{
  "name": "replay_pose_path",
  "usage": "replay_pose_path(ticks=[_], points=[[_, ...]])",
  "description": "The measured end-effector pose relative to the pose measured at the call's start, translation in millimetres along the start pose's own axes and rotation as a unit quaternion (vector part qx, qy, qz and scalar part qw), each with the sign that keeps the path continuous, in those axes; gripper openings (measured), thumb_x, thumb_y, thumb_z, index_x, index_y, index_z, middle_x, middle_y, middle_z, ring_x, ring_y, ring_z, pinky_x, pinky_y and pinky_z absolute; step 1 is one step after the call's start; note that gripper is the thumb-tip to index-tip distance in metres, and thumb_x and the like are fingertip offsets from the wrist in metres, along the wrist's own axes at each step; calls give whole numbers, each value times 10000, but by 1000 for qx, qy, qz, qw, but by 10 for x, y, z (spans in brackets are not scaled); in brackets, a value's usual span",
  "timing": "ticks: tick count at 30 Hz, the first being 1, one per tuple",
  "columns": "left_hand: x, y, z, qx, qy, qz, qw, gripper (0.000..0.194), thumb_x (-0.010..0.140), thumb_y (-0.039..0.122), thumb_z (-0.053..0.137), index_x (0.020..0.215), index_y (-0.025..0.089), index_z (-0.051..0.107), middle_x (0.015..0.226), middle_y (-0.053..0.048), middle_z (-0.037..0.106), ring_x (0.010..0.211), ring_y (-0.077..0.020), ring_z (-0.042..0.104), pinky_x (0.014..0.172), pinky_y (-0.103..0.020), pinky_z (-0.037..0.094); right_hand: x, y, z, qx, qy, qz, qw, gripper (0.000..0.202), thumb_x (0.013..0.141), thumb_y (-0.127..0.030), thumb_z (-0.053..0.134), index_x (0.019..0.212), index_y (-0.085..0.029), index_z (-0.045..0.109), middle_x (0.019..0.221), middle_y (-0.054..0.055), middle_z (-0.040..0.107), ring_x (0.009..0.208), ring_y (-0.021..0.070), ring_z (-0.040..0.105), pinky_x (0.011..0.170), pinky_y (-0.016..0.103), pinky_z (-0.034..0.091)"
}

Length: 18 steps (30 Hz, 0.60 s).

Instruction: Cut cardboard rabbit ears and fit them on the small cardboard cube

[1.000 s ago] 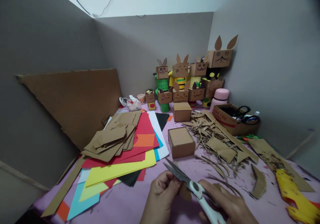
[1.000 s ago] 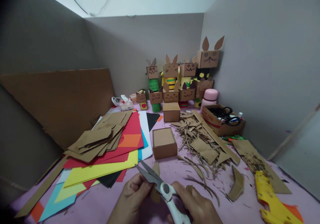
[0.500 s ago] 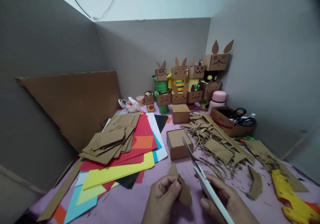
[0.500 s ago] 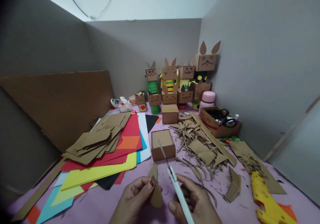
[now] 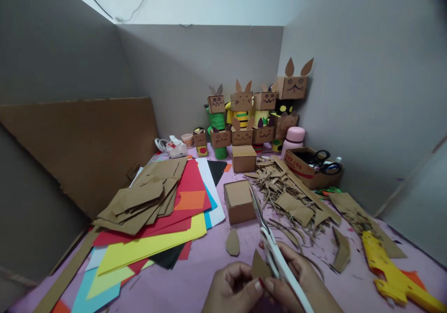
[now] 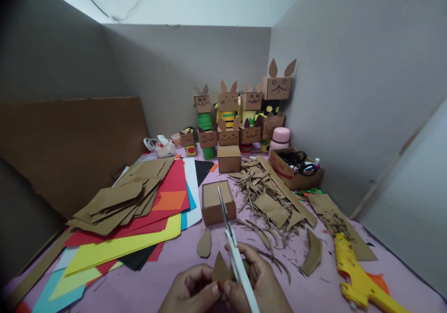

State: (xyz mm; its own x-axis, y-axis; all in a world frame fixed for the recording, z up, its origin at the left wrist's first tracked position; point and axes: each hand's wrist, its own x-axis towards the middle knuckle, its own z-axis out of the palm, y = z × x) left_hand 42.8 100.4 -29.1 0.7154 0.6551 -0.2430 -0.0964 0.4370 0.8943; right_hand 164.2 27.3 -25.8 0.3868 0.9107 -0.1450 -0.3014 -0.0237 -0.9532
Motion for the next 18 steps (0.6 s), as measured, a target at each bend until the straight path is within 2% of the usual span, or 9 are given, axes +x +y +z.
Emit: replay_pose_path(ticks=[4, 7, 9, 12, 13, 15, 18], points=[[3, -12, -20, 30, 4, -21, 999, 341, 612, 439, 754, 558, 152, 577, 483, 5, 586, 444, -77, 463, 496, -208, 352, 22, 51, -31, -11, -6, -6, 1000, 512, 549, -244, 745, 1010, -174, 533, 516, -107, 479, 399, 50, 429, 400, 171, 391], [51, -47, -80, 49, 3, -22, 999, 409, 591, 527, 728, 588, 143, 586, 461, 5, 573, 415, -76, 454, 453, -200, 314, 48, 44, -100, -54, -16, 5, 998, 535, 587, -312, 738, 1050, -164, 514, 525, -89, 514, 414, 77, 498, 413, 184, 402], [78, -54, -112, 61, 17, -12, 998, 453, 577, 569, 711, 604, 131, 596, 449, 9, 556, 398, -71, 440, 440, -196, 309, 63, 30, -154, -85, -14, 8, 996, 512, 632, -330, 717, 1066, -159, 507, 529, -77, 532, 436, 96, 531, 413, 186, 402], [89, -32, -132, 67, 58, 2, 996, 462, 568, 572, 712, 586, 131, 576, 422, 24, 526, 380, -65, 424, 422, -185, 302, 81, 45, -236, -123, 20, -15, 992, 496, 678, -320, 691, 1107, -170, 493, 557, -65, 564, 462, 115, 556, 429, 200, 435], [87, -19, -133, 64, 72, 6, 995, 449, 577, 559, 713, 583, 135, 567, 416, 28, 522, 376, -64, 417, 416, -182, 299, 87, 61, -262, -135, 29, -36, 990, 495, 679, -315, 690, 1112, -176, 496, 604, -41, 607, 507, 131, 588, 469, 216, 472], [84, 13, -136, 57, 96, 24, 993, 404, 617, 515, 706, 595, 137, 565, 424, 29, 533, 384, -64, 422, 420, -177, 309, 96, 88, -308, -164, 45, -82, 982, 495, 666, -302, 698, 1112, -185, 519, 836, 47, 697, 715, 184, 657, 646, 267, 535], [102, 82, -168, 38, 139, 58, 988, 333, 659, 450, 691, 629, 140, 571, 458, 19, 574, 415, -74, 454, 433, -172, 333, 101, 54, -358, -240, 42, -93, 965, 525, 641, -300, 712, 1130, -184, 558, 1171, 127, 636, 1042, 264, 601, 875, 342, 495]])
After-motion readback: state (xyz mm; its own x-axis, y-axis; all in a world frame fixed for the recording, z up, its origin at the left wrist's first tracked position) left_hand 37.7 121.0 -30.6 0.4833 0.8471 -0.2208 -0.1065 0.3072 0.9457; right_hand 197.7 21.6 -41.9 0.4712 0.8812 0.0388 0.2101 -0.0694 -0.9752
